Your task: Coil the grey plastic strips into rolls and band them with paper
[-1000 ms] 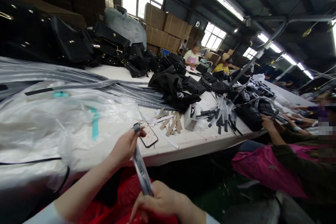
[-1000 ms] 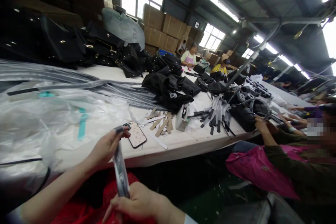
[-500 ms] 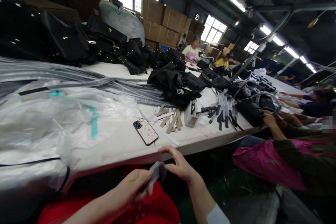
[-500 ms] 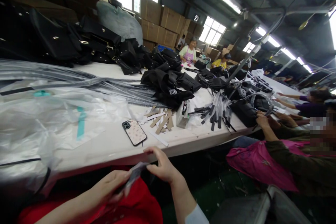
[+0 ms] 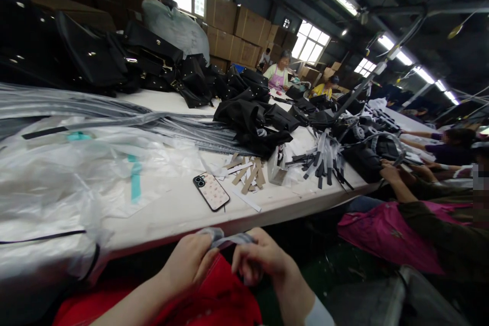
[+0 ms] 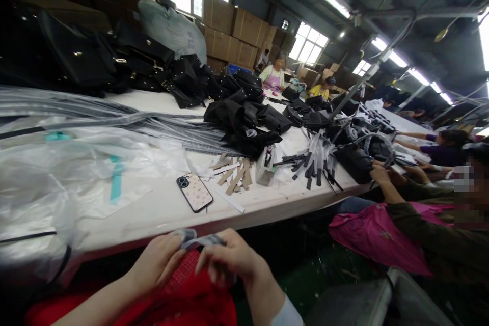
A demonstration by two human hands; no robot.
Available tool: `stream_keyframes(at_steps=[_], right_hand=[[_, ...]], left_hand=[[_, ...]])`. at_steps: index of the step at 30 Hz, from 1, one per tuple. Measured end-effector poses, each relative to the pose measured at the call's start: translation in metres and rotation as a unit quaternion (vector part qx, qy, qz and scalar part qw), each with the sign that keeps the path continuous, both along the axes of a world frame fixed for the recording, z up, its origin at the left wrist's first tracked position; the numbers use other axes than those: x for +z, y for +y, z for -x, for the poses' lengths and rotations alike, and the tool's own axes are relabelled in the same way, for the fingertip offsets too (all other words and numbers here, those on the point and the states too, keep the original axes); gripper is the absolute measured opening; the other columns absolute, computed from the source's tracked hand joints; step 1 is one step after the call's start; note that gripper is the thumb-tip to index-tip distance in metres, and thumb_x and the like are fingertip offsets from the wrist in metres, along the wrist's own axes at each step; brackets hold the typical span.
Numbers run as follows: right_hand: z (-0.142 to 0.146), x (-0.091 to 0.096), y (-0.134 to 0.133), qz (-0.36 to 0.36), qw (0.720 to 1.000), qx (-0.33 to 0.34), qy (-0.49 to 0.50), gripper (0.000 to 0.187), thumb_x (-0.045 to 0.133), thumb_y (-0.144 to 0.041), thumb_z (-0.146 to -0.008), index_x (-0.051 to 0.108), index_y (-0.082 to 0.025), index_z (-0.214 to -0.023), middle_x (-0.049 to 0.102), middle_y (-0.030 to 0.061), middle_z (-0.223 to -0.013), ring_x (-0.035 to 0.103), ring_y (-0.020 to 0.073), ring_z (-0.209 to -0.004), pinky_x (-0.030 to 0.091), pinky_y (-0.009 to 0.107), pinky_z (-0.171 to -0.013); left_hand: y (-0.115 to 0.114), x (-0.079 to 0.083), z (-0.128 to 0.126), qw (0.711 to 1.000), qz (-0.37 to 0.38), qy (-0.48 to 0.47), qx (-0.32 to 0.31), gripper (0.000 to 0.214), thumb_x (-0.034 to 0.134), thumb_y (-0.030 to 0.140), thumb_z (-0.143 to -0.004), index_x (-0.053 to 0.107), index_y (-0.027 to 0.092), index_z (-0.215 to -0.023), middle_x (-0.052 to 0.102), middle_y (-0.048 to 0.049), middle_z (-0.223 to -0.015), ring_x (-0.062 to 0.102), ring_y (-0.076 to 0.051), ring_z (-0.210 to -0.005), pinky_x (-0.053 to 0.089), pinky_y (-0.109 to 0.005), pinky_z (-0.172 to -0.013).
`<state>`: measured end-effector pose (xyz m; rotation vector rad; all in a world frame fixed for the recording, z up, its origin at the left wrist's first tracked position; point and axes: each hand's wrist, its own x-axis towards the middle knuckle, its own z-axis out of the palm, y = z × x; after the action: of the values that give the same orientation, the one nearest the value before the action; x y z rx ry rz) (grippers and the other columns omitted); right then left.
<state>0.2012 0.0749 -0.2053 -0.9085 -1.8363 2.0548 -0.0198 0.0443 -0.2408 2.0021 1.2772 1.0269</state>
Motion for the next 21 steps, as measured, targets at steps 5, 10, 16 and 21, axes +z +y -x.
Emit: stream_keyframes(at_steps=[5,10,16,21], right_hand=[[-0.004,0.011,0.016,-0.310,0.933,-0.169,-0.072,0.035,0.060,-0.020,-0.072,0.062,-0.015,-0.107,0.064,0.0085,-0.102,0.058,0.0202,-0.097,0.045,0.032,-0.089],[0.033,-0.017,-0.015,-0.217,0.972,-0.072,-0.060,0.017,0.052,-0.024,-0.084,0.063,-0.016,-0.094,0.064,0.0033,-0.086,0.059,0.0157,-0.077,0.047,0.025,-0.074],[0.046,-0.018,-0.040,-0.023,0.988,0.155,0.011,0.039,0.051,-0.049,-0.089,0.069,-0.015,-0.096,0.059,-0.0010,-0.067,0.054,0.0092,-0.060,0.042,0.016,-0.058],[0.006,0.003,-0.011,0.051,0.992,0.092,0.068,0.057,0.049,-0.057,-0.088,0.070,-0.005,-0.096,0.055,0.0013,-0.059,0.048,0.0072,-0.048,0.037,0.017,-0.048]], left_hand=[[-0.015,0.007,-0.026,0.896,0.383,-0.201,-0.099,0.065,0.027,0.069,-0.087,0.059,0.017,-0.063,0.038,0.0046,-0.038,0.030,-0.009,-0.033,0.027,-0.022,-0.038],[-0.015,0.034,-0.031,0.799,0.418,-0.426,-0.068,0.059,0.040,0.070,-0.083,0.061,0.015,-0.079,0.037,0.0076,-0.038,0.035,-0.010,-0.031,0.041,-0.025,-0.041],[0.002,0.016,0.009,0.961,-0.073,-0.171,0.206,0.042,0.040,0.053,-0.091,0.062,0.018,-0.099,0.066,-0.0059,-0.077,0.064,-0.024,-0.084,0.049,-0.036,-0.083],[-0.004,-0.022,0.016,0.977,-0.194,0.073,0.049,0.039,0.042,0.048,-0.090,0.065,0.018,-0.096,0.069,-0.0081,-0.076,0.063,-0.023,-0.071,0.048,-0.032,-0.068]])
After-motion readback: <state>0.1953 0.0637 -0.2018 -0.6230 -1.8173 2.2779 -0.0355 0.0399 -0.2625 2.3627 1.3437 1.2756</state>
